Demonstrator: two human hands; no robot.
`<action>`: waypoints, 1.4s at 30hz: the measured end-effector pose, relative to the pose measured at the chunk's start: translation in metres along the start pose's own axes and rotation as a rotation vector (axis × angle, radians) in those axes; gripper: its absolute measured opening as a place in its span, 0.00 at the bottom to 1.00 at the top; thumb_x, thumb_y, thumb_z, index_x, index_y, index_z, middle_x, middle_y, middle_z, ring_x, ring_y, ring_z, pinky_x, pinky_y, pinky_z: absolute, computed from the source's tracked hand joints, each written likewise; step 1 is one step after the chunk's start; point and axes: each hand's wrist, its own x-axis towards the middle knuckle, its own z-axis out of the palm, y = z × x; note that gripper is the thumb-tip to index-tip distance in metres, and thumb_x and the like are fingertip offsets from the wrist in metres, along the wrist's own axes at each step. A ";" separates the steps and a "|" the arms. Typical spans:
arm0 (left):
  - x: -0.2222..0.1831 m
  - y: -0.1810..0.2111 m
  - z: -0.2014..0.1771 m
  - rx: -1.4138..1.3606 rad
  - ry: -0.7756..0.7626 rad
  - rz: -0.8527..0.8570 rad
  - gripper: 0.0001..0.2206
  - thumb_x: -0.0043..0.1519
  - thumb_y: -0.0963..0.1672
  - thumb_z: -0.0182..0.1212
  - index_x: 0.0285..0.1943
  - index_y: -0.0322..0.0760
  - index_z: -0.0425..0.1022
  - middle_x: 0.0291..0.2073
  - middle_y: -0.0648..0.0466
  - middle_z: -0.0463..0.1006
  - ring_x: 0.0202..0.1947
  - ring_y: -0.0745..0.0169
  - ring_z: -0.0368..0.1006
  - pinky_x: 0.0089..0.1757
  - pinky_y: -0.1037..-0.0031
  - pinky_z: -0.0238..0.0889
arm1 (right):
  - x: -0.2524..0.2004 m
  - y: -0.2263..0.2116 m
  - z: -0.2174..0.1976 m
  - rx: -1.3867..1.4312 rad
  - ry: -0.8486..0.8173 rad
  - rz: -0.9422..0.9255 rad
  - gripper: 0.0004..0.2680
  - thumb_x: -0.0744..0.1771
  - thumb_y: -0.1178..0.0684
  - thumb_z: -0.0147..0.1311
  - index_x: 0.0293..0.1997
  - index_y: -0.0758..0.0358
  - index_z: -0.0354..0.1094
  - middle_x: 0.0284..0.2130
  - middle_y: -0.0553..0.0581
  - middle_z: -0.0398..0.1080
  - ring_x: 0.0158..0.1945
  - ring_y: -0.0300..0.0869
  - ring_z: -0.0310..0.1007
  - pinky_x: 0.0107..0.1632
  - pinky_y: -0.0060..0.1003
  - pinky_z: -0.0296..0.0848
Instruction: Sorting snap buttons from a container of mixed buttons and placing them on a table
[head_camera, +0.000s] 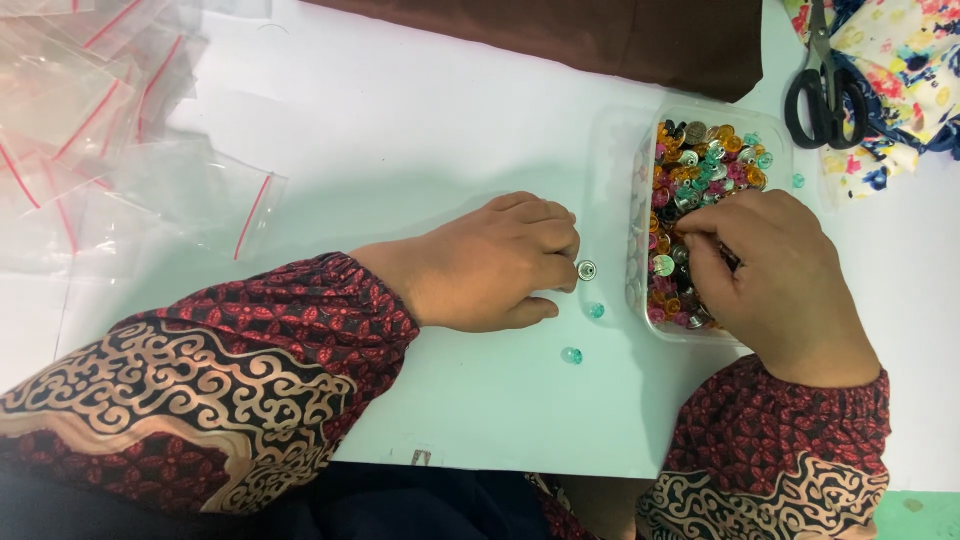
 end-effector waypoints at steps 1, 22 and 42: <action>0.000 0.000 0.001 0.001 0.001 0.000 0.09 0.57 0.47 0.68 0.43 0.44 0.79 0.43 0.56 0.73 0.53 0.51 0.68 0.57 0.55 0.60 | -0.001 0.001 0.000 -0.001 0.001 -0.002 0.06 0.69 0.62 0.54 0.47 0.64 0.77 0.42 0.60 0.76 0.48 0.54 0.72 0.52 0.48 0.69; 0.000 0.000 0.000 -0.039 -0.025 -0.024 0.10 0.58 0.47 0.67 0.46 0.44 0.81 0.45 0.57 0.74 0.57 0.52 0.67 0.59 0.55 0.58 | -0.005 0.007 0.004 0.180 0.082 0.012 0.07 0.70 0.64 0.54 0.51 0.67 0.76 0.45 0.62 0.76 0.50 0.51 0.74 0.54 0.43 0.71; 0.000 0.000 0.000 -0.008 -0.025 -0.018 0.09 0.59 0.47 0.65 0.45 0.45 0.81 0.44 0.57 0.74 0.57 0.51 0.67 0.58 0.56 0.59 | -0.003 0.019 0.004 0.009 0.009 0.035 0.08 0.70 0.62 0.53 0.53 0.68 0.77 0.43 0.61 0.77 0.49 0.55 0.73 0.54 0.49 0.69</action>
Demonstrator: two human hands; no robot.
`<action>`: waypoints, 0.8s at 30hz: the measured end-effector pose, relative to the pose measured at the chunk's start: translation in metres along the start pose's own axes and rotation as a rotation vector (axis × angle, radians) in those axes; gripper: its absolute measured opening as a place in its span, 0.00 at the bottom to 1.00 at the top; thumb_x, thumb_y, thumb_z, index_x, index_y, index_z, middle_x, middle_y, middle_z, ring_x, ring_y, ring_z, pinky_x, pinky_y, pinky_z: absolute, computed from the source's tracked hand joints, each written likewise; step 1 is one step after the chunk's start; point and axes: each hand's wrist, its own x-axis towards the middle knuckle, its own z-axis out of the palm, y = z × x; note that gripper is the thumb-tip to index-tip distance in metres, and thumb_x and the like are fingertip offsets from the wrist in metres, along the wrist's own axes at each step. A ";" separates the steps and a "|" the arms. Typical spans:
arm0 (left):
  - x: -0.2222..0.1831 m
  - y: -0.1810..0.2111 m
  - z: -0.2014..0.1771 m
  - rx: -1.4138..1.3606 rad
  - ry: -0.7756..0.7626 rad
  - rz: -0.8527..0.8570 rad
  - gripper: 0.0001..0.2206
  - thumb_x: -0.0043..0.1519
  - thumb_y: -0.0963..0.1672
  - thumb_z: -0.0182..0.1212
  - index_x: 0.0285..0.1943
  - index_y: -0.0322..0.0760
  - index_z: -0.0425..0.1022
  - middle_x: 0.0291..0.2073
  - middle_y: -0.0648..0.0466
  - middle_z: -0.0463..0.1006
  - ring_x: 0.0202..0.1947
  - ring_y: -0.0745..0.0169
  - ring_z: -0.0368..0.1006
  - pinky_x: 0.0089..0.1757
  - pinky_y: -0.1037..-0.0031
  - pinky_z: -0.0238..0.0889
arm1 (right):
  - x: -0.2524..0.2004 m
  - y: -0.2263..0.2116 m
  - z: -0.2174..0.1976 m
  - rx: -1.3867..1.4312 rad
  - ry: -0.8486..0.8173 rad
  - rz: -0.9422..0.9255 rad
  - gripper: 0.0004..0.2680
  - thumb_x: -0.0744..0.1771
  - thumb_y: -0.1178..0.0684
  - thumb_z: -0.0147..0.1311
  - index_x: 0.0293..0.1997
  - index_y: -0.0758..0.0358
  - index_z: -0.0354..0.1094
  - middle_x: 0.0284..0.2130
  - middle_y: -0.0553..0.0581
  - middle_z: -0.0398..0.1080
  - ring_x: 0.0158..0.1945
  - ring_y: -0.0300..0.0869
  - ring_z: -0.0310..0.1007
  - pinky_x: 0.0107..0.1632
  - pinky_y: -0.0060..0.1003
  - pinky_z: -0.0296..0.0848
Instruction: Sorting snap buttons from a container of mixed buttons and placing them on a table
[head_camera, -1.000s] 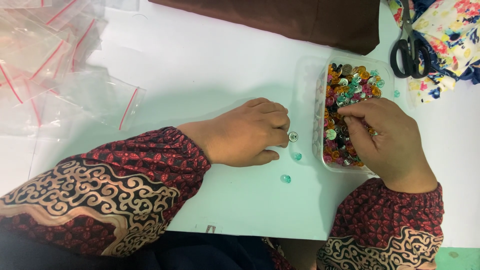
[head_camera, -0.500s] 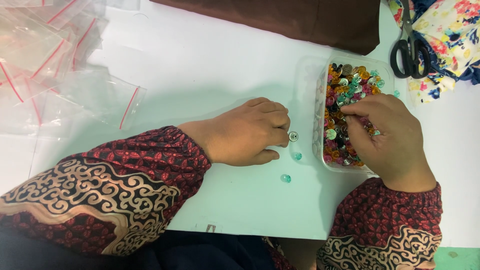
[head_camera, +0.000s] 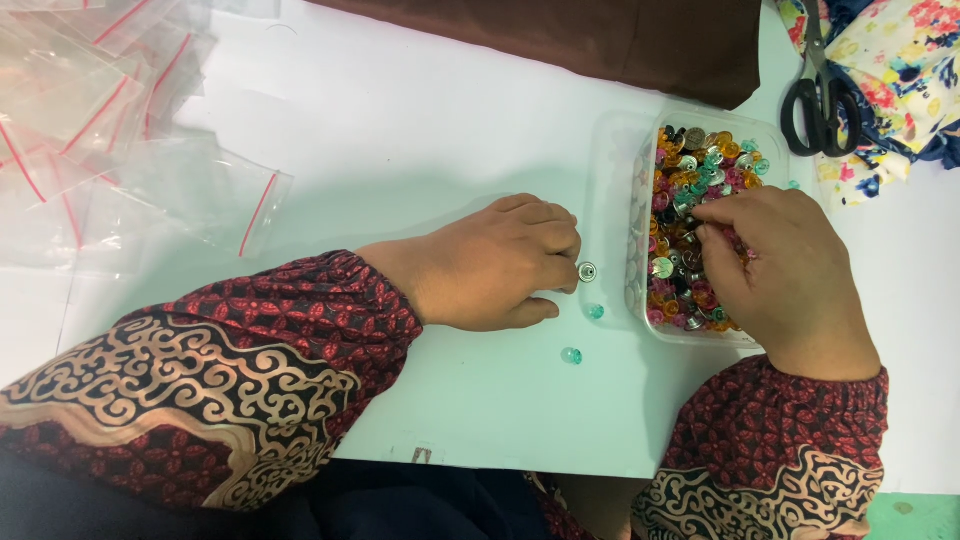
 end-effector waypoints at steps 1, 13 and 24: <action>0.000 0.000 -0.001 -0.001 0.000 0.000 0.09 0.59 0.47 0.65 0.45 0.45 0.81 0.44 0.57 0.74 0.57 0.51 0.67 0.58 0.56 0.59 | 0.000 -0.002 -0.001 0.000 0.000 0.000 0.08 0.70 0.62 0.53 0.53 0.68 0.77 0.43 0.61 0.77 0.49 0.55 0.73 0.54 0.49 0.69; 0.000 -0.001 0.002 -0.010 -0.019 -0.009 0.10 0.59 0.47 0.65 0.46 0.45 0.81 0.45 0.57 0.74 0.58 0.51 0.66 0.60 0.55 0.57 | 0.006 -0.013 -0.005 -0.049 -0.156 0.132 0.09 0.69 0.53 0.55 0.52 0.60 0.77 0.40 0.58 0.76 0.46 0.54 0.70 0.51 0.49 0.67; 0.000 -0.002 0.005 0.003 0.024 0.004 0.09 0.58 0.47 0.67 0.44 0.45 0.81 0.44 0.57 0.74 0.57 0.50 0.67 0.59 0.55 0.58 | 0.007 -0.014 -0.002 -0.060 -0.153 0.065 0.09 0.68 0.55 0.54 0.51 0.62 0.76 0.41 0.58 0.77 0.47 0.54 0.73 0.53 0.50 0.67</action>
